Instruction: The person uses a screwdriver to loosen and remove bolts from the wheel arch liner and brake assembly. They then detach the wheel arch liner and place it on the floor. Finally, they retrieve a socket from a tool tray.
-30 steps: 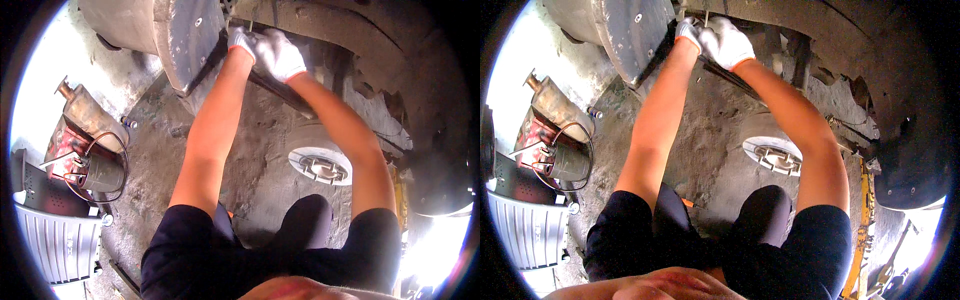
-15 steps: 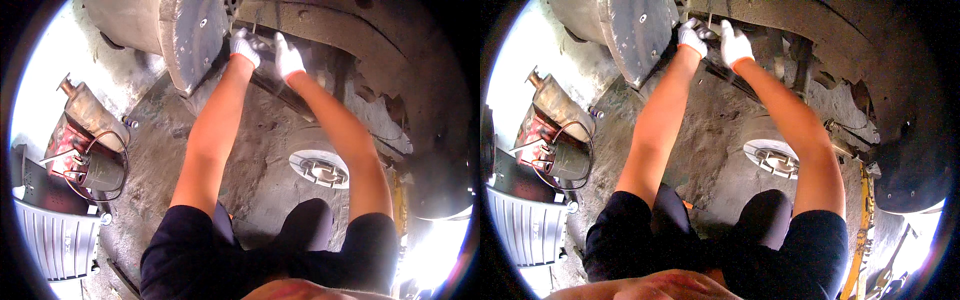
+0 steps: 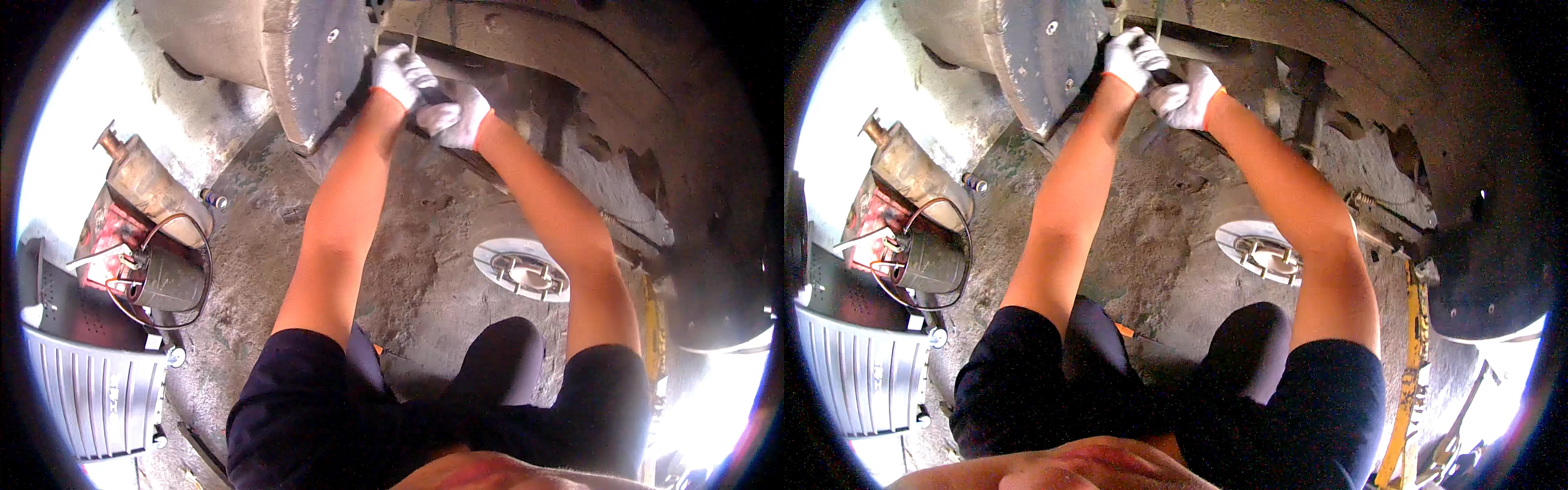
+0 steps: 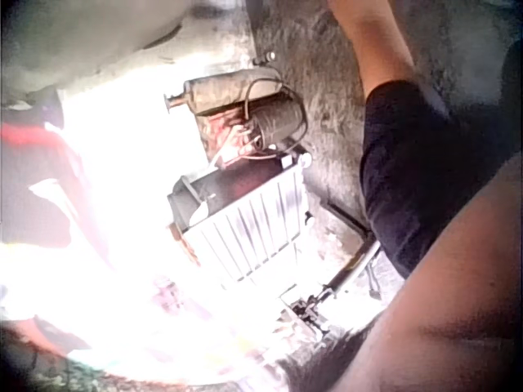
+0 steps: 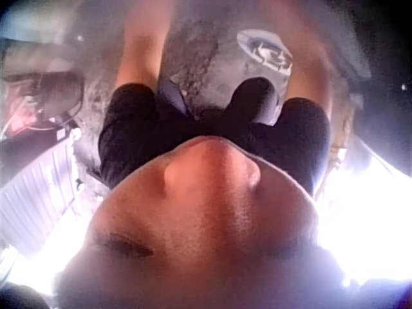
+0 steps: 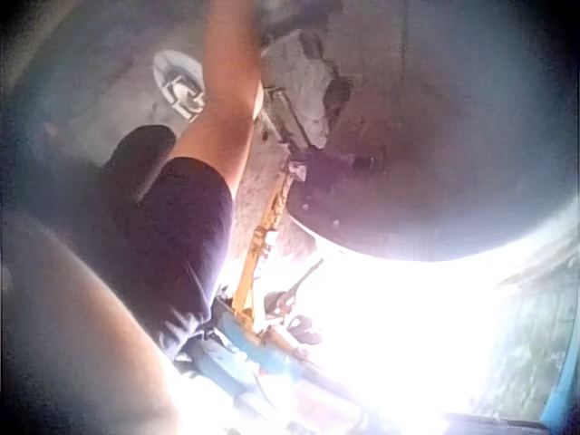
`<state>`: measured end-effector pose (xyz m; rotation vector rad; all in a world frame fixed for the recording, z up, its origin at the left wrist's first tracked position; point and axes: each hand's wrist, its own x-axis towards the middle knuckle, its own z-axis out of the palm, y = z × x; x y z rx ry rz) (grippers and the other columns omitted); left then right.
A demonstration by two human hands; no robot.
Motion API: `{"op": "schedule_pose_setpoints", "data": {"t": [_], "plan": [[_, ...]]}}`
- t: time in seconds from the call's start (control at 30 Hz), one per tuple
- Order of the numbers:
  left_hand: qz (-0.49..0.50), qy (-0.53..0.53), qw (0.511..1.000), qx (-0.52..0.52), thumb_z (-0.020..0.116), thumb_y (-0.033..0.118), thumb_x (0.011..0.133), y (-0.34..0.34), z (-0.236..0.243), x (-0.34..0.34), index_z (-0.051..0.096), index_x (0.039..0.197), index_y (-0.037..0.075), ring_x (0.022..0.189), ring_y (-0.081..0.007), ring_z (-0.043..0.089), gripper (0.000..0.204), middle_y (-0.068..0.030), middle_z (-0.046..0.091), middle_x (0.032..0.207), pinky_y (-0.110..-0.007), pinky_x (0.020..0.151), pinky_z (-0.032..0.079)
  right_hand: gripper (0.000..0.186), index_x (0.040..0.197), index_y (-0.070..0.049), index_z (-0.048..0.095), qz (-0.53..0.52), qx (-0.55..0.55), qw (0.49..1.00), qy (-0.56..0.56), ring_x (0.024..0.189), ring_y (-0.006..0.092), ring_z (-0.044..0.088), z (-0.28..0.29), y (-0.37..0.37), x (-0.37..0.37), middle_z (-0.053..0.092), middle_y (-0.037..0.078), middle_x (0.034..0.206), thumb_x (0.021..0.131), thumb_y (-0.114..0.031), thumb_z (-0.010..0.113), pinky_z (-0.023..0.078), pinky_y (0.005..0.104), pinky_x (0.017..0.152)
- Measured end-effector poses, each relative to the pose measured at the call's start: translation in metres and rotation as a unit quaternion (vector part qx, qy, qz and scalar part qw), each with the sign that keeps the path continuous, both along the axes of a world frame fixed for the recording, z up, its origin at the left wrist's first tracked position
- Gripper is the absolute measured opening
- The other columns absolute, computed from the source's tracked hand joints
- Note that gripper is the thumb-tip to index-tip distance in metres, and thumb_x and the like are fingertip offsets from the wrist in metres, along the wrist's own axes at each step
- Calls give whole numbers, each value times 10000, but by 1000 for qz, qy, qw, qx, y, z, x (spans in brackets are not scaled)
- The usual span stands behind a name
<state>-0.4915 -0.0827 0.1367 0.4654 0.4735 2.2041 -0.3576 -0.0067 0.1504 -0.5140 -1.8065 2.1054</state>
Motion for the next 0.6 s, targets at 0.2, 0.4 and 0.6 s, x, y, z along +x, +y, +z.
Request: {"op": "schedule_pose_setpoints", "data": {"t": [0.2,0.4,0.6], "plan": [[112,-45,984,-133,516,389,922,17,13,42,559,784,146,720,-251,568,283,-48,589,747,-411,720,478,551,1231,-122,545,-45,827,544,132,893,326,632,-6,14,41,585,177,977,873,-541,538,504,441,743],[163,71,957,-227,477,401,941,21,-28,40,606,981,53,573,-230,562,373,-95,636,834,-389,529,478,489,1231,-79,536,-94,702,690,149,1059,405,567,-15,33,18,582,218,1127,942,-467,463,475,455,897],[264,202,878,-345,496,393,909,-25,-46,101,586,845,-6,500,-218,518,414,-94,545,624,-383,483,470,558,1190,-40,613,79,562,819,86,890,280,609,31,7,21,657,170,1020,904,-512,531,480,355,797]]}}
